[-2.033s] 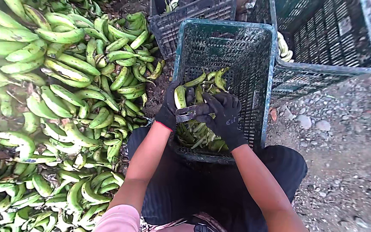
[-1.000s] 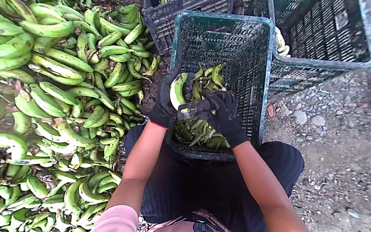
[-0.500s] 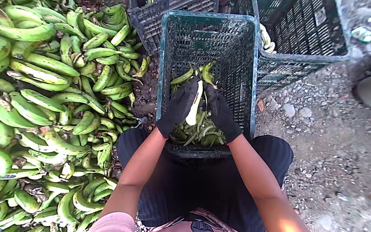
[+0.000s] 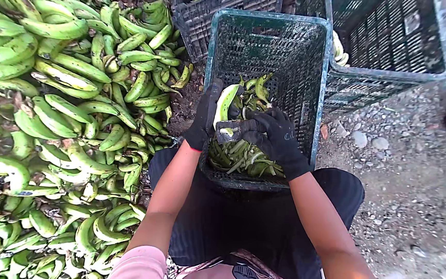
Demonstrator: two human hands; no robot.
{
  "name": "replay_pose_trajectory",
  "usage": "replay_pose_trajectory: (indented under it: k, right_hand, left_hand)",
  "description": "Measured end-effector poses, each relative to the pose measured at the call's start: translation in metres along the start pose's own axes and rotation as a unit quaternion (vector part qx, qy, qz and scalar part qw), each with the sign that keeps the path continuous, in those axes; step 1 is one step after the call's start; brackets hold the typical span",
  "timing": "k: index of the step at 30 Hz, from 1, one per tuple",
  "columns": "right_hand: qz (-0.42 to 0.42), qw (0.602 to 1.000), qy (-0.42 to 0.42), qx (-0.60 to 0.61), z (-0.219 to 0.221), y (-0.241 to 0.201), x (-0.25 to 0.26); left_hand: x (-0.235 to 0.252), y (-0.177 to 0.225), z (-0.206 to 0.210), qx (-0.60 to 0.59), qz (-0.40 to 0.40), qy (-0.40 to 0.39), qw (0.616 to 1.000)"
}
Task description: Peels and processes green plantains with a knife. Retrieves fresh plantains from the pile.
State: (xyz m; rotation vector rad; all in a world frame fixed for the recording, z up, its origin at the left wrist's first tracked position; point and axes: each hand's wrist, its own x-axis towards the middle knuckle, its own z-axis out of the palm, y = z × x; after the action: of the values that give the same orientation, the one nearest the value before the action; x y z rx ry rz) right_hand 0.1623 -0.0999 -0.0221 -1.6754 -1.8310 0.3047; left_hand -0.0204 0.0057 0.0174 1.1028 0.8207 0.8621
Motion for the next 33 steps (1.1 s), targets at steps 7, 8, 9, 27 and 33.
replay_pose_trajectory:
  k: [7,8,9,27,33]
  right_hand:
    - [0.205,0.968,-0.008,0.145,0.011,0.003,0.014]
    - [0.235,0.951,-0.004,0.203,0.013,0.009,0.015]
    - [0.258,0.931,-0.004,0.257,0.015,0.018,0.016]
    - [0.046,0.996,-0.06,0.038,-0.001,0.009,0.008]
    - [0.246,0.951,0.056,0.181,-0.004,0.015,0.019]
  left_hand:
    - [-0.004,-0.02,0.015,0.159,0.06,0.04,0.985]
    - [-0.007,-0.022,0.019,0.171,0.054,0.036,0.983]
    - [-0.012,-0.02,0.021,0.183,0.046,0.014,0.982]
    - [-0.006,-0.001,0.004,0.151,0.1,-0.004,0.983]
    - [-0.012,-0.009,0.021,0.145,0.049,-0.009,0.988]
